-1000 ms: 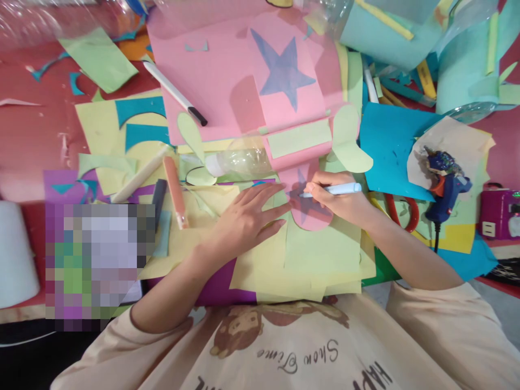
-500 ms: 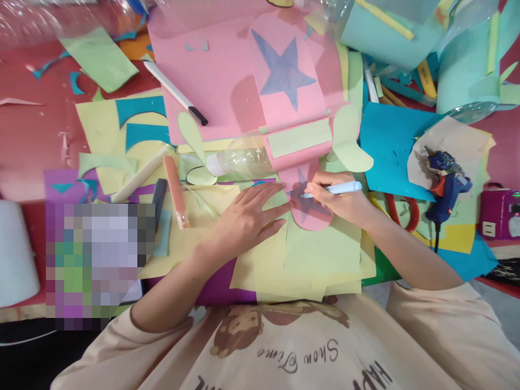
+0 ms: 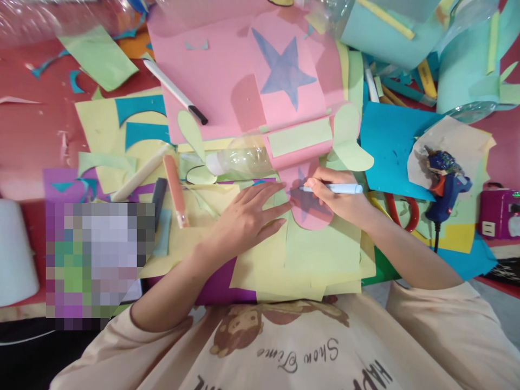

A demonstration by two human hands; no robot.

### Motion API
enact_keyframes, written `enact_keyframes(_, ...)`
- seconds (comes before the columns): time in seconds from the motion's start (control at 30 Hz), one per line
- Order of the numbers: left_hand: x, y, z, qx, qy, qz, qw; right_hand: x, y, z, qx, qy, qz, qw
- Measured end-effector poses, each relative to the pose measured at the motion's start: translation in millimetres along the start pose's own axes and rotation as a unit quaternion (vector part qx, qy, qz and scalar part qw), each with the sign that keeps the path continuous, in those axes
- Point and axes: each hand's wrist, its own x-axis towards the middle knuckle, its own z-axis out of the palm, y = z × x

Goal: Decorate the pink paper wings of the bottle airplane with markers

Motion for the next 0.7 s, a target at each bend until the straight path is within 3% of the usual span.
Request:
enact_keyframes(0.23, 0.3, 1.2, -1.0, 0.003, 0.004, 0.003, 1.000, -0.5, 2.8, -0.1, -0.001, 0.001, -0.001, 1.000)
enact_keyframes(0.7, -1.2, -0.8, 2.2, -0.002, 0.006, 0.002, 1.000, -1.8, 5.1, -1.5, 0.022, -0.056, 0.022, 0.998)
